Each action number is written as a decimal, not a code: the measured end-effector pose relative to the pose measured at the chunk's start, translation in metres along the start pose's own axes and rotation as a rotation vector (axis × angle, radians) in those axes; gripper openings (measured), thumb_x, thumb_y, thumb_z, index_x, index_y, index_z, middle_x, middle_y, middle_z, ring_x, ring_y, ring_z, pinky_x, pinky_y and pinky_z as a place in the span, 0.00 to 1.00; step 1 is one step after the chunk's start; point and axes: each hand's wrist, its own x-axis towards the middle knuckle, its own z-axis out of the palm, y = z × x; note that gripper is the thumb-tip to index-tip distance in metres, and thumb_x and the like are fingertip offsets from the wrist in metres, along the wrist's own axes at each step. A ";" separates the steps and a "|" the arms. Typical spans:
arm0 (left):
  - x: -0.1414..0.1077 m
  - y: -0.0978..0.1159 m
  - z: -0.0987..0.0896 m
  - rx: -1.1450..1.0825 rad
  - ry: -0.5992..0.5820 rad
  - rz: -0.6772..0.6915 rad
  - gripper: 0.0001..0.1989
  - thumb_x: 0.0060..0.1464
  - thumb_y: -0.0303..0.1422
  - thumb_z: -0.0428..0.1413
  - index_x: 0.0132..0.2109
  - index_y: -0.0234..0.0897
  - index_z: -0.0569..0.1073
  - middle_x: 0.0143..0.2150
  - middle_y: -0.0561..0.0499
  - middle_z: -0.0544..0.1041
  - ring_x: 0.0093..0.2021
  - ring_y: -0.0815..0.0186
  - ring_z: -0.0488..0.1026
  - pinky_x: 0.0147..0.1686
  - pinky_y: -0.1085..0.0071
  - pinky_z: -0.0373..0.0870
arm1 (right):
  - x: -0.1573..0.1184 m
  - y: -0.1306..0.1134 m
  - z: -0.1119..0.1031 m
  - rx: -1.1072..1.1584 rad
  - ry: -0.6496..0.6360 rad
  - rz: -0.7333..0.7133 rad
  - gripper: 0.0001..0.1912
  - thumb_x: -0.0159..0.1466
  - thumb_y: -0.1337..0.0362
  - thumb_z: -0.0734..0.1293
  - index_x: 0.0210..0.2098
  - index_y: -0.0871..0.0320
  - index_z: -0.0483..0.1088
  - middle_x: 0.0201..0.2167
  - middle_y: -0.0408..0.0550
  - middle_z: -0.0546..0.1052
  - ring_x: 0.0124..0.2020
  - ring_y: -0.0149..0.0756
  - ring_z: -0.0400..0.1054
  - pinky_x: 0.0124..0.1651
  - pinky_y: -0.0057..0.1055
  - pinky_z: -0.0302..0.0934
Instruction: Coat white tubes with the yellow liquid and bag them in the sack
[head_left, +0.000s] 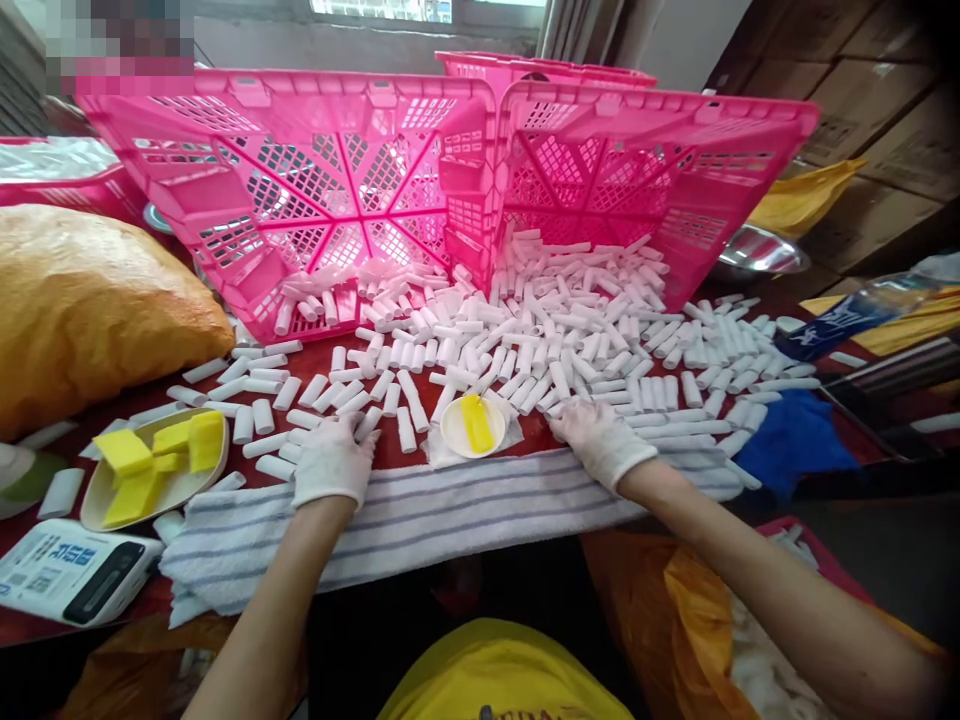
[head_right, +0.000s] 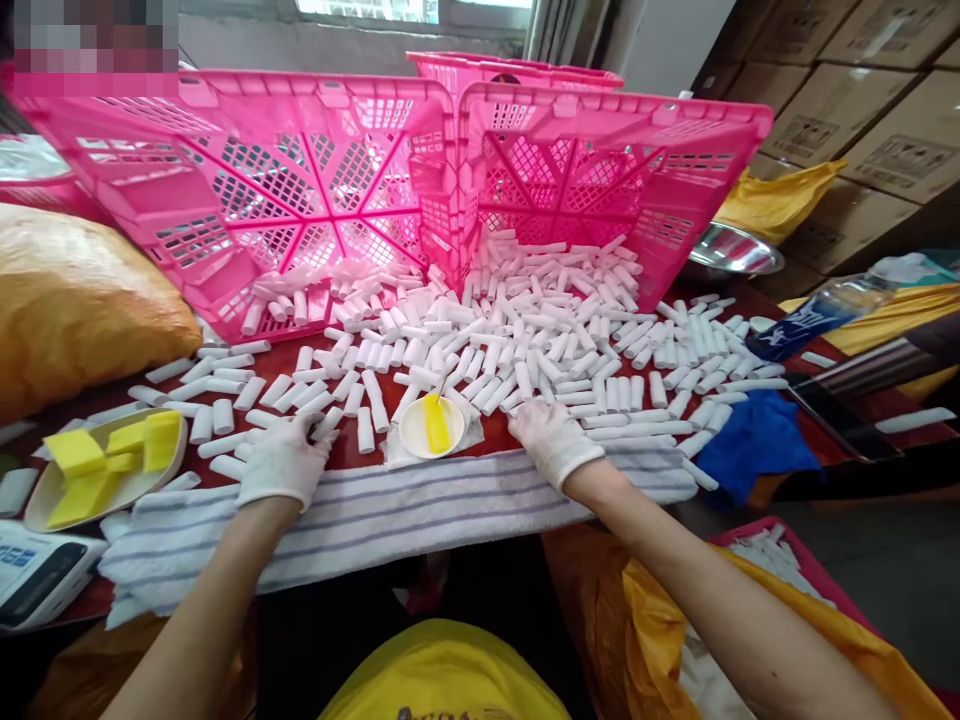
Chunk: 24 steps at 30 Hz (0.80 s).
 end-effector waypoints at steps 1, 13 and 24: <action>0.000 0.002 0.005 -0.010 0.024 0.035 0.22 0.57 0.46 0.46 0.49 0.37 0.73 0.46 0.38 0.72 0.46 0.48 0.68 0.45 0.55 0.62 | 0.003 0.002 0.004 0.004 0.000 -0.004 0.18 0.63 0.76 0.53 0.43 0.59 0.70 0.40 0.57 0.72 0.42 0.45 0.65 0.39 0.36 0.55; 0.008 0.006 0.001 -0.111 -0.060 0.158 0.19 0.54 0.40 0.49 0.47 0.37 0.75 0.44 0.40 0.75 0.44 0.50 0.70 0.47 0.57 0.65 | 0.019 -0.032 -0.011 1.744 0.207 0.156 0.25 0.61 0.51 0.63 0.49 0.63 0.70 0.34 0.50 0.77 0.31 0.33 0.70 0.35 0.31 0.66; -0.013 0.008 -0.010 -0.928 -0.256 0.082 0.24 0.52 0.49 0.54 0.49 0.36 0.70 0.44 0.48 0.76 0.44 0.63 0.72 0.48 0.67 0.67 | 0.041 -0.054 0.027 1.206 0.601 -0.124 0.13 0.64 0.64 0.61 0.46 0.55 0.73 0.37 0.48 0.76 0.38 0.33 0.69 0.43 0.32 0.65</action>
